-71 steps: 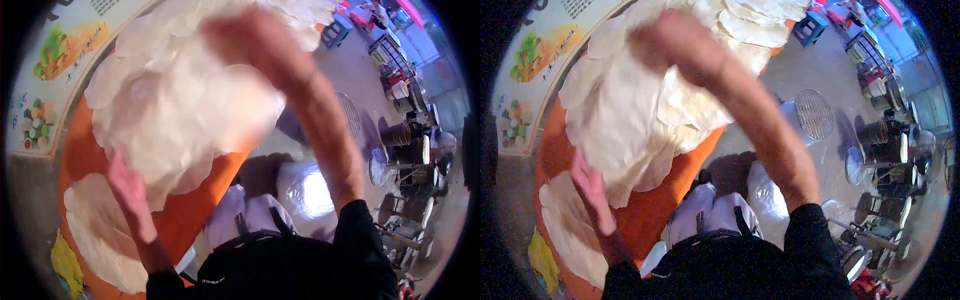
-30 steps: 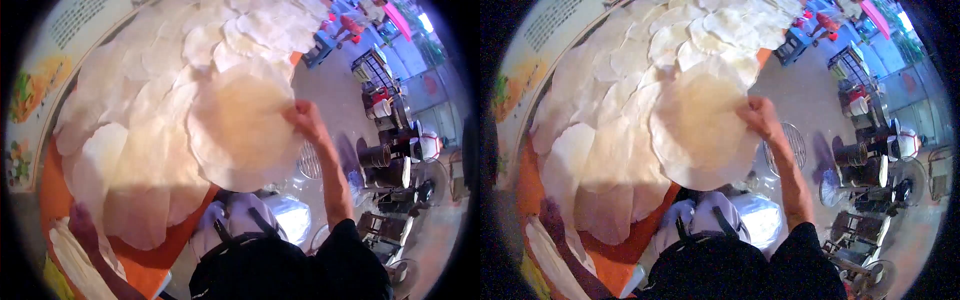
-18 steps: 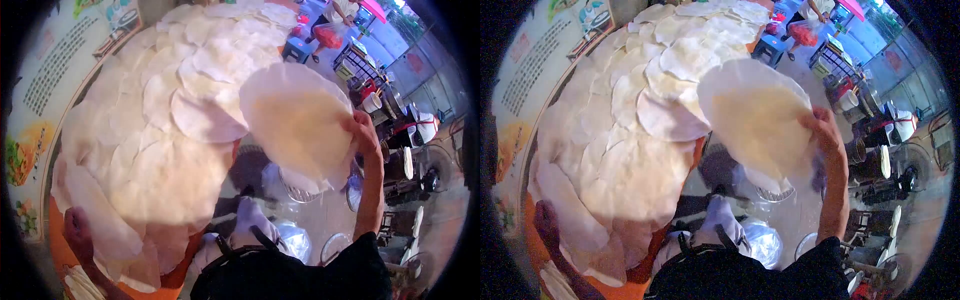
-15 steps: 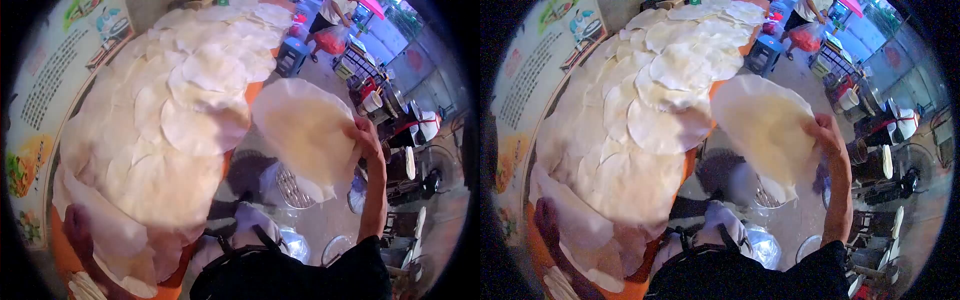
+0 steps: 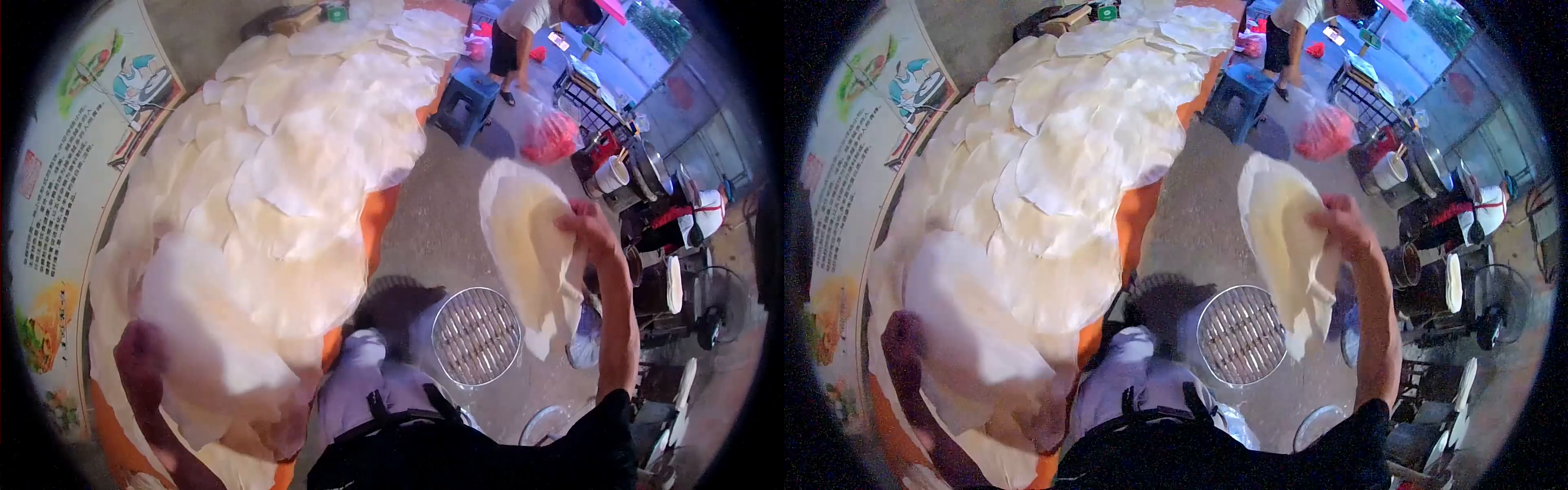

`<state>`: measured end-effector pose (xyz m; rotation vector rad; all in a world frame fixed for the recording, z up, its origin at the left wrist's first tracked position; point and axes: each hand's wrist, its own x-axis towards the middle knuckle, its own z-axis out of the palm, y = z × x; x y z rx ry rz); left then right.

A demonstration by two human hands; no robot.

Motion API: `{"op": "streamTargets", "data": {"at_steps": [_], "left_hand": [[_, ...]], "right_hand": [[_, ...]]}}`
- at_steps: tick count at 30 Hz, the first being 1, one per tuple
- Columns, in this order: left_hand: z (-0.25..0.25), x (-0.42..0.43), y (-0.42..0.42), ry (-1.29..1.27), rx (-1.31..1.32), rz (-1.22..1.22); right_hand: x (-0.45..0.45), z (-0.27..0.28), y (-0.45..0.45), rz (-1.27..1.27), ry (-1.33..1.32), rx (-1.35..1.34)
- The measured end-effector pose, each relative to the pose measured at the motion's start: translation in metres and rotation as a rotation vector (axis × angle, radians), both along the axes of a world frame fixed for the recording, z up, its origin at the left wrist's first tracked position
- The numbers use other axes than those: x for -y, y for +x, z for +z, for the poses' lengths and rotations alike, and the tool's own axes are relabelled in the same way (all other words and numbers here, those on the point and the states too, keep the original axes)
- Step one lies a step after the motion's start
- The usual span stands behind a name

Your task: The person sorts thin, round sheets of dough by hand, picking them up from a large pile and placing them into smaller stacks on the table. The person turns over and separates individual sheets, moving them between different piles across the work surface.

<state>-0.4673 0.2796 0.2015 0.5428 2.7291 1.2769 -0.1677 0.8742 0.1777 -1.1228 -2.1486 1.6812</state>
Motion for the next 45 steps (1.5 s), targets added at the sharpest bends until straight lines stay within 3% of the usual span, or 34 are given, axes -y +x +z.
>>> {"op": "streamTargets", "data": {"at_steps": [3,8,12,16,17,18,20,22,25,28,30,32,33,34,36,37,39,41,44,45], "left_hand": [[-0.005,-0.029,-0.012,-0.08,-0.007,0.013],[-0.011,-0.063,-0.031,-0.071,0.029,0.003],[-0.015,-0.084,-0.041,-0.124,-0.005,0.012],[-0.021,-0.09,-0.048,-0.159,-0.025,-0.013],[-0.018,-0.097,-0.05,-0.148,0.02,0.003],[-0.014,-0.106,-0.051,-0.139,0.064,0.022],[-0.008,-0.123,-0.051,-0.141,0.097,0.02],[-0.006,-0.144,-0.051,-0.153,0.068,-0.02],[-0.001,-0.201,-0.048,-0.202,-0.022,-0.188],[0.002,-0.275,-0.05,-0.312,-0.071,-0.435],[0.0,-0.335,-0.044,-0.216,0.06,-0.426],[0.001,-0.393,-0.047,-0.356,0.057,-0.728],[0.0,-0.425,-0.049,-0.432,0.209,-0.862],[-0.016,-0.443,-0.042,-0.308,0.178,-0.881],[-0.016,-0.491,-0.041,-0.314,0.118,-0.949],[-0.02,-0.507,-0.042,-0.278,0.095,-0.977],[-0.03,-0.531,-0.048,-0.208,0.045,-1.027],[-0.027,-0.548,-0.059,-0.156,0.051,-0.954],[-0.011,-0.564,-0.086,-0.221,0.107,-0.765],[-0.007,-0.56,-0.092,-0.075,0.186,-0.59]], "right_hand": [[-0.021,0.02,-0.08,-0.008,0.044,-0.226],[-0.089,0.069,-0.258,0.091,0.15,-0.234],[-0.168,0.11,-0.398,0.288,-0.023,-0.477],[-0.235,0.087,-0.474,0.236,-0.07,-0.719],[-0.256,0.067,-0.48,0.213,-0.052,-0.757],[-0.203,0.054,-0.476,-0.012,-0.145,-0.709],[-0.189,-0.001,-0.472,-0.061,-0.287,-0.627],[-0.207,-0.085,-0.463,0.0,-0.409,-0.411],[-0.116,-0.126,-0.421,0.294,-0.527,0.0],[-0.056,-0.135,-0.371,0.652,-0.844,0.214],[-0.041,-0.116,-0.338,0.748,-0.925,0.163],[-0.058,-0.092,-0.321,0.73,-1.058,0.119],[-0.072,-0.09,-0.32,0.747,-1.022,0.098],[-0.086,-0.087,-0.319,0.762,-0.986,0.077],[-0.11,-0.088,-0.318,0.834,-0.734,0.05],[-0.119,-0.078,-0.319,0.794,-0.72,0.135],[-0.134,-0.109,-0.325,0.77,-0.746,-0.061],[-0.151,-0.121,-0.338,0.651,-0.665,-0.122],[-0.19,-0.054,-0.382,0.701,-0.73,-0.169],[-0.204,-0.036,-0.398,0.728,-0.64,-0.167]]}}
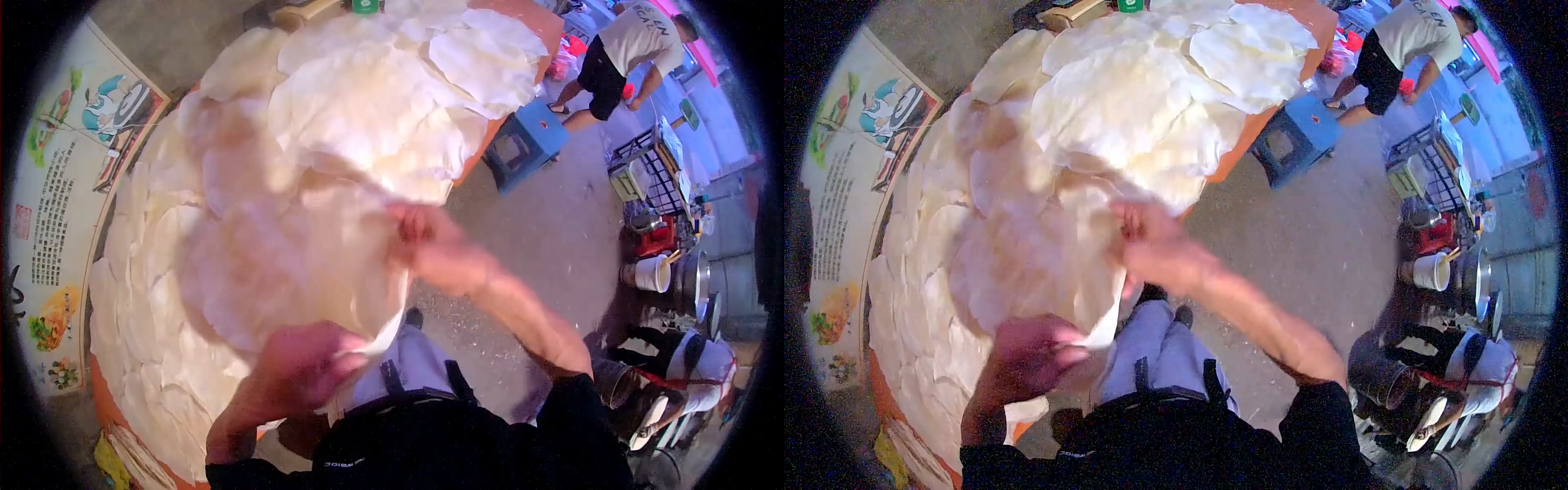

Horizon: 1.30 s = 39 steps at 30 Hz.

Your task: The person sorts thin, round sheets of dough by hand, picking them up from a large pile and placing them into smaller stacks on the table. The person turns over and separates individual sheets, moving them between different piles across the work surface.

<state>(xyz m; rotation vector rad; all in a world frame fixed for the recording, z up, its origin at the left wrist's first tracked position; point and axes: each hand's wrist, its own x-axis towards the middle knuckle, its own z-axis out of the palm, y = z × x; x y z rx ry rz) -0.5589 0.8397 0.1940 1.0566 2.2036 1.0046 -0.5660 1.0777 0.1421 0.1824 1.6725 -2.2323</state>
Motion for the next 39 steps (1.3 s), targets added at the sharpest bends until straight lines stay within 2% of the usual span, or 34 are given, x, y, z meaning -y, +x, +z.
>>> {"op": "streamTargets", "data": {"at_steps": [1,3,4,5,7,8,9,10,11,12,13,15,17,18,19,21,22,23,24,25,27,28,29,30,31,32,34,36,39], "left_hand": [[0.0,0.007,-0.006,0.101,0.106,0.193],[-0.009,0.023,-0.027,0.276,0.078,0.395],[0.0,0.023,-0.031,0.338,0.24,0.64],[0.002,0.028,-0.041,0.348,0.237,0.757],[-0.009,0.041,-0.062,0.378,-0.075,0.857],[-0.005,0.049,-0.069,0.411,-0.002,0.92],[0.001,0.056,-0.076,0.451,0.065,0.984],[0.006,0.06,-0.086,0.478,0.02,0.989],[0.009,0.066,-0.095,0.501,-0.023,0.996],[0.008,0.083,-0.105,0.496,-0.148,0.93],[0.007,0.089,-0.117,0.431,-0.314,0.937],[0.012,0.117,-0.142,0.312,-0.41,1.037],[0.018,0.119,-0.171,0.276,-0.489,1.058],[0.019,0.12,-0.187,0.265,-0.525,1.07],[0.02,0.128,-0.204,0.291,-0.532,0.999],[0.029,0.124,-0.235,0.256,-0.57,0.975],[0.041,0.098,-0.245,0.379,-0.505,0.994],[0.05,0.07,-0.254,0.348,-0.523,1.003],[0.06,0.042,-0.263,0.316,-0.541,1.011],[0.065,0.019,-0.273,0.136,-0.647,1.007],[0.052,-0.038,-0.294,0.345,-0.492,0.763],[0.052,-0.081,-0.292,0.047,-0.758,0.608],[0.037,-0.111,-0.297,-0.001,-0.704,0.51],[0.012,-0.142,-0.297,0.172,-0.514,0.333],[-0.013,-0.167,-0.296,0.129,-0.44,0.217],[-0.045,-0.187,-0.29,0.017,-0.432,0.116],[-0.113,-0.21,-0.273,-0.222,-0.447,-0.063],[-0.166,-0.212,-0.252,-0.357,-0.503,-0.105],[-0.191,-0.208,-0.235,-0.384,-0.572,0.1]], "right_hand": [[-0.011,0.017,-0.017,0.013,0.085,-0.035],[-0.028,0.055,-0.052,-0.085,0.061,-0.133],[-0.035,0.066,-0.076,-0.114,0.145,-0.188],[-0.043,0.075,-0.103,-0.142,0.227,-0.243],[-0.061,0.088,-0.165,-0.139,0.21,-0.38],[-0.061,0.101,-0.189,-0.275,0.312,-0.407],[-0.067,0.105,-0.21,-0.343,0.25,-0.45],[-0.074,0.109,-0.231,-0.407,0.19,-0.495],[-0.088,0.102,-0.248,-0.399,-0.038,-0.539],[-0.103,0.089,-0.265,-0.46,0.016,-0.589],[-0.124,0.069,-0.279,-0.454,0.019,-0.499],[-0.168,0.012,-0.296,-0.455,0.024,-0.315],[-0.194,-0.045,-0.283,-0.41,0.158,-0.178],[-0.204,-0.065,-0.27,-0.448,0.312,-0.119],[-0.212,-0.084,-0.256,-0.481,0.462,-0.057],[-0.249,-0.12,-0.235,-0.38,1.245,-0.21],[-0.26,-0.131,-0.224,-0.356,1.448,-0.262],[-0.271,-0.14,-0.212,-0.323,1.648,-0.311],[-0.285,-0.149,-0.205,-0.257,1.707,-0.327],[-0.301,-0.162,-0.205,-0.255,1.706,-0.338],[-0.333,-0.186,-0.208,-0.267,1.703,-0.356],[-0.336,-0.188,-0.213,-0.281,1.733,-0.348],[-0.341,-0.191,-0.219,-0.253,1.768,-0.372],[-0.342,-0.196,-0.222,-0.219,1.797,-0.393],[-0.343,-0.202,-0.225,-0.183,1.822,-0.416],[-0.341,-0.198,-0.227,-0.061,1.887,-0.409],[-0.351,-0.2,-0.231,-0.048,1.84,-0.535],[-0.37,-0.208,-0.233,0.057,1.875,-0.598],[-0.393,-0.186,-0.247,-0.06,1.817,-0.697]]}}
